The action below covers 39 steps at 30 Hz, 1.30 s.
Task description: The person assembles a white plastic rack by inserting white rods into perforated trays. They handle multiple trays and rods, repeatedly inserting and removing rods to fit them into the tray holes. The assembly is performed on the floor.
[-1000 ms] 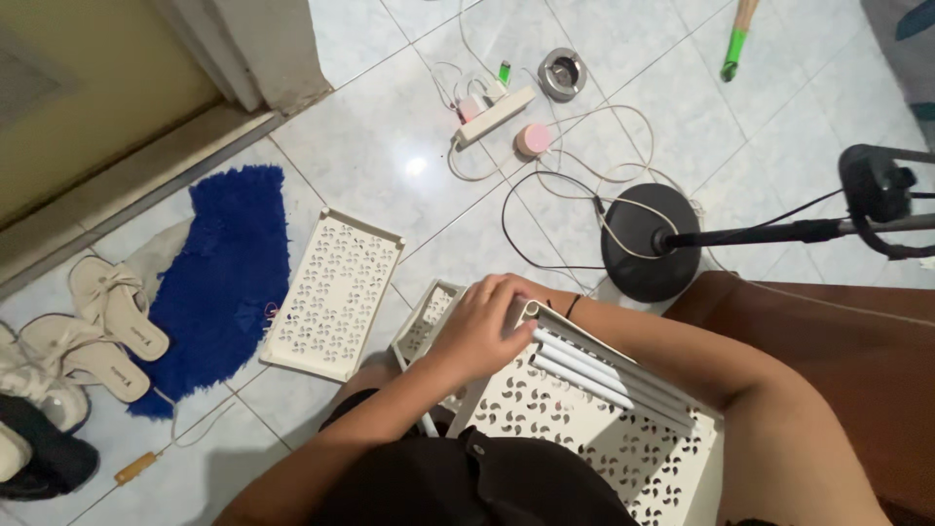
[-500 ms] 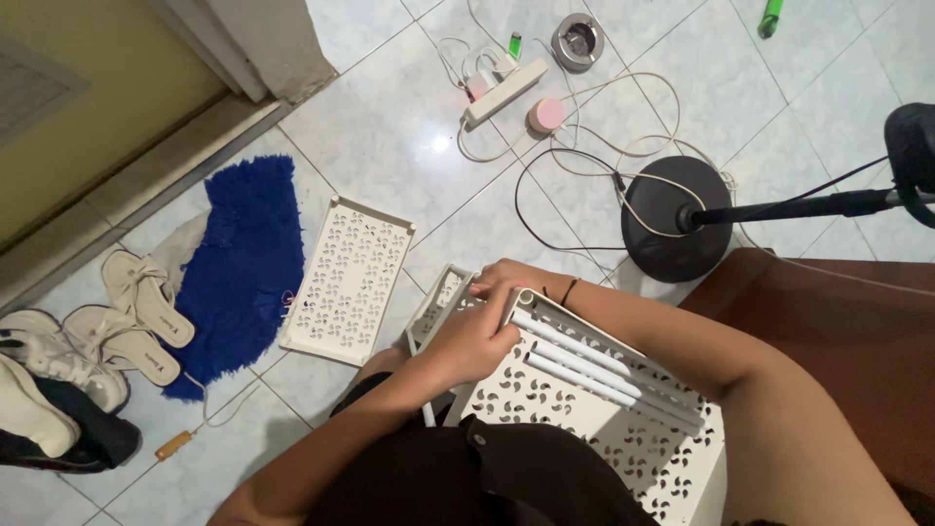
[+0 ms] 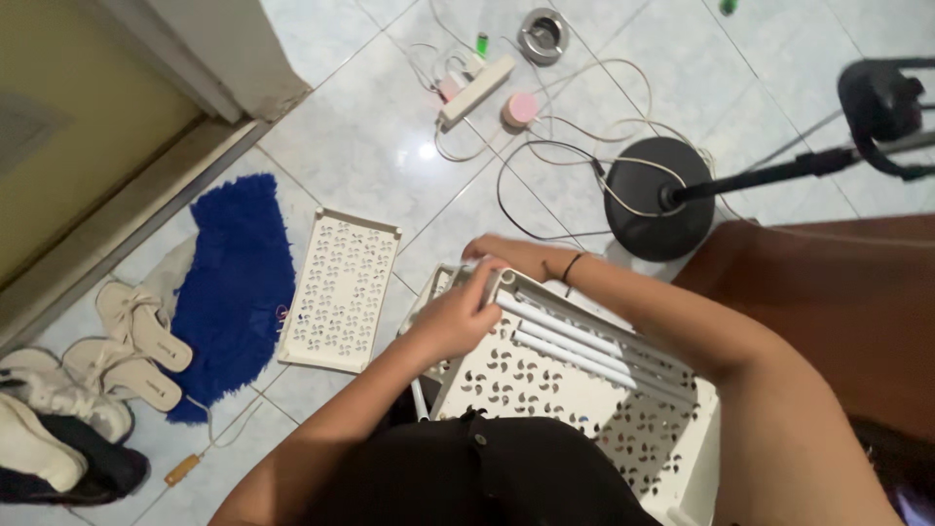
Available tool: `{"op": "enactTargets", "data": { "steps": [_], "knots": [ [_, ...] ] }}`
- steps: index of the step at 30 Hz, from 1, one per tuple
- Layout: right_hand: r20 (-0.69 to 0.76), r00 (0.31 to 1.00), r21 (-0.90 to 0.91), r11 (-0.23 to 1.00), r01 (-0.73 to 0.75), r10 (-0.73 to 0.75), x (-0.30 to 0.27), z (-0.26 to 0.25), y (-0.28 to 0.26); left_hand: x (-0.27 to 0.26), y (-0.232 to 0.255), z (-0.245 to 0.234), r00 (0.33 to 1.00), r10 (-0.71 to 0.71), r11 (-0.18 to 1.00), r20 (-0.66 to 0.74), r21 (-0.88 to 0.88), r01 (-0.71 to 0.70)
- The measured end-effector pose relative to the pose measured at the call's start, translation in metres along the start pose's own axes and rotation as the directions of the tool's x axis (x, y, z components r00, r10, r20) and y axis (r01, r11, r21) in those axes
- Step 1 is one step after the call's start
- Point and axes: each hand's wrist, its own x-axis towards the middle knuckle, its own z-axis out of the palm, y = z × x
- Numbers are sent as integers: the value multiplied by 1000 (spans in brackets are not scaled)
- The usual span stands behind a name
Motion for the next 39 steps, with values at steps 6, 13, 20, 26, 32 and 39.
{"op": "enactTargets", "data": {
  "steps": [6,13,20,26,32,39],
  "knots": [
    [-447,720,54,819,-571,531,-119,-75,-104,6,-5,9,977,159,974,-142,-141,-179],
    [-787,229,341,713,-612,573,-288,-16,-274,8,0,20,989,29,958,-143,-277,-69],
    [-869,46,346,670,-657,493,-328,102,-310,2,-25,27,932,78,939,-354,-287,-188],
    [-967,-31,200,682,-703,251,-334,188,-294,-1,-61,42,859,157,767,-487,-488,-417],
    [-971,-129,233,907,-352,199,-294,294,-264,-26,-91,86,878,136,658,-459,-620,-426],
    [-961,53,275,937,217,270,-165,379,-228,-76,-97,137,854,146,661,-499,-593,-459]
  ]
}}
